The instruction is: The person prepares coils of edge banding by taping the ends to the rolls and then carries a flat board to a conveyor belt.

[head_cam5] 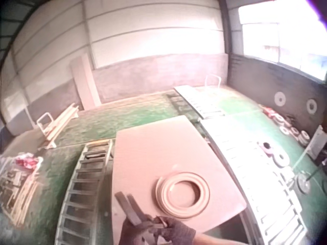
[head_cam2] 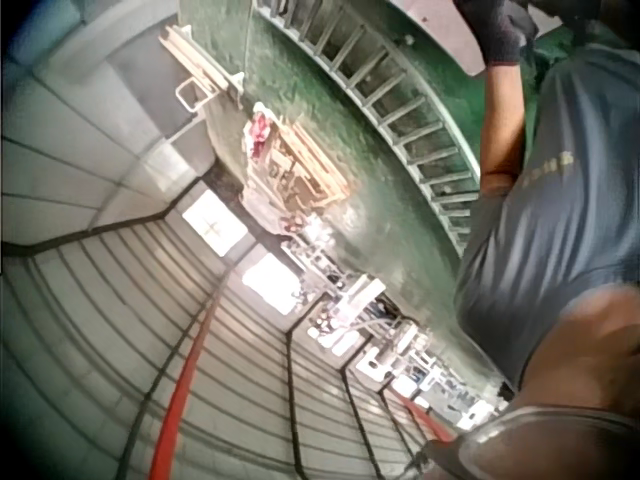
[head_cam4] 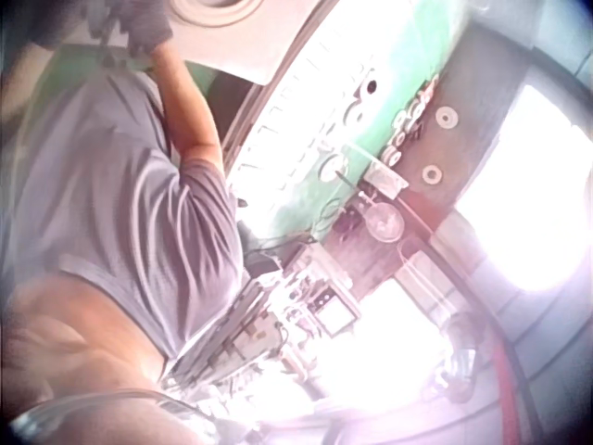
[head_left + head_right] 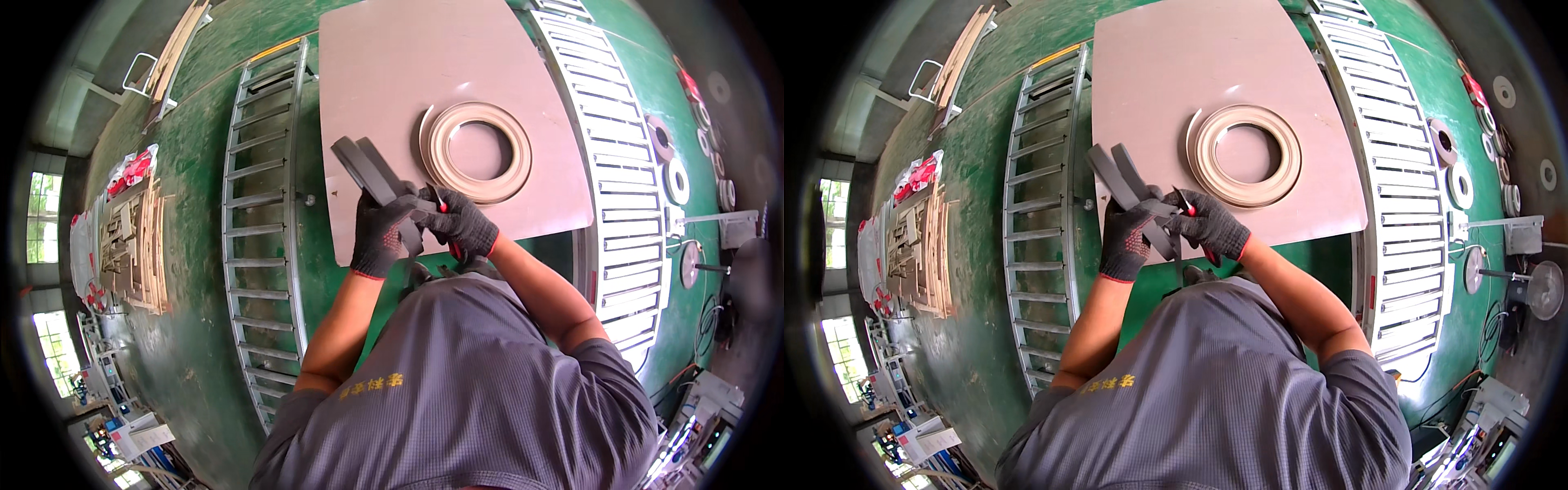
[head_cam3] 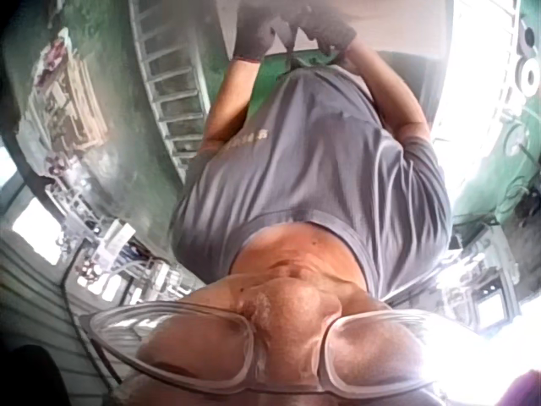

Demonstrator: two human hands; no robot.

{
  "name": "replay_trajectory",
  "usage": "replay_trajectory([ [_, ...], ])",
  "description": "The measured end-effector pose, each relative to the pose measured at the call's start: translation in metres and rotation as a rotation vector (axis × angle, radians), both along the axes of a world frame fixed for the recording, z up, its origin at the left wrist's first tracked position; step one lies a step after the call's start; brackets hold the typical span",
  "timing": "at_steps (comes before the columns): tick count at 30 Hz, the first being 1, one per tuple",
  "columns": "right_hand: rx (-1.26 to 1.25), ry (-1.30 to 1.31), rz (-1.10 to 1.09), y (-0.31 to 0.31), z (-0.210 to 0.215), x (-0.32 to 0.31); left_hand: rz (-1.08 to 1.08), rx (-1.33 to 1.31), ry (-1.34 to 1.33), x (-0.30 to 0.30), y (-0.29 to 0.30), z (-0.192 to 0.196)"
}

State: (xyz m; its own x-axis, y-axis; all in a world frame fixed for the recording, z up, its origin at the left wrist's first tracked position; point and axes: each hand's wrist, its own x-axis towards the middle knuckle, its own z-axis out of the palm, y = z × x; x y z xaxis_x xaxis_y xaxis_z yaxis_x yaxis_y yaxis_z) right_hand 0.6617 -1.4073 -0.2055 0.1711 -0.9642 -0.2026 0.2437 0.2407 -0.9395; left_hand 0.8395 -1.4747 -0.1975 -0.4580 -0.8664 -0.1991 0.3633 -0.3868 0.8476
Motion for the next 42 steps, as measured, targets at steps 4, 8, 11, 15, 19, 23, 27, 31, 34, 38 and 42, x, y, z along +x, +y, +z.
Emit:
replay_trajectory([
  [4, 0.08, 0.057, -0.192, 0.018, -0.013, -0.033, -0.113, 0.029, -0.092, -0.019, -0.006, 0.016],
  [8, 0.101, -0.113, -0.207, 0.041, -0.016, -0.087, -0.435, 0.075, -0.091, -0.024, -0.026, 0.019],
  [11, 0.113, -0.19, -0.183, 0.048, -0.027, -0.102, -0.624, -0.059, -0.35, -0.042, -0.03, 0.02],
  [15, 0.131, -0.325, -0.184, 0.048, -0.027, -0.118, -0.79, -0.082, -0.509, -0.069, -0.023, 0.016],
  [19, 0.129, -0.267, -0.239, 0.078, -0.062, -0.15, -0.711, -0.111, -0.577, -0.055, -0.03, -0.013],
  [23, 0.202, -0.326, -0.374, 0.128, -0.085, -0.176, -0.803, -0.848, -1.283, -0.014, -0.067, -0.078],
  [27, 0.319, -0.263, -0.59, 0.159, -0.082, -0.176, -0.818, -0.874, -1.447, -0.007, -0.082, -0.12],
  [31, 0.264, -0.2, -0.607, 0.173, -0.069, -0.165, -0.774, -0.8, -1.311, 0.012, -0.086, -0.175],
  [34, 0.304, -0.161, -0.664, 0.181, -0.066, -0.154, -0.819, -0.695, -1.141, 0.012, -0.089, -0.19],
  [38, 0.323, -0.09, -0.694, 0.186, -0.064, -0.138, -0.943, -0.574, -1.049, 0.013, -0.094, -0.17],
  [42, 0.335, -0.07, -0.72, 0.18, -0.056, -0.115, -0.933, -0.785, -1.058, 0.082, -0.115, -0.223],
])
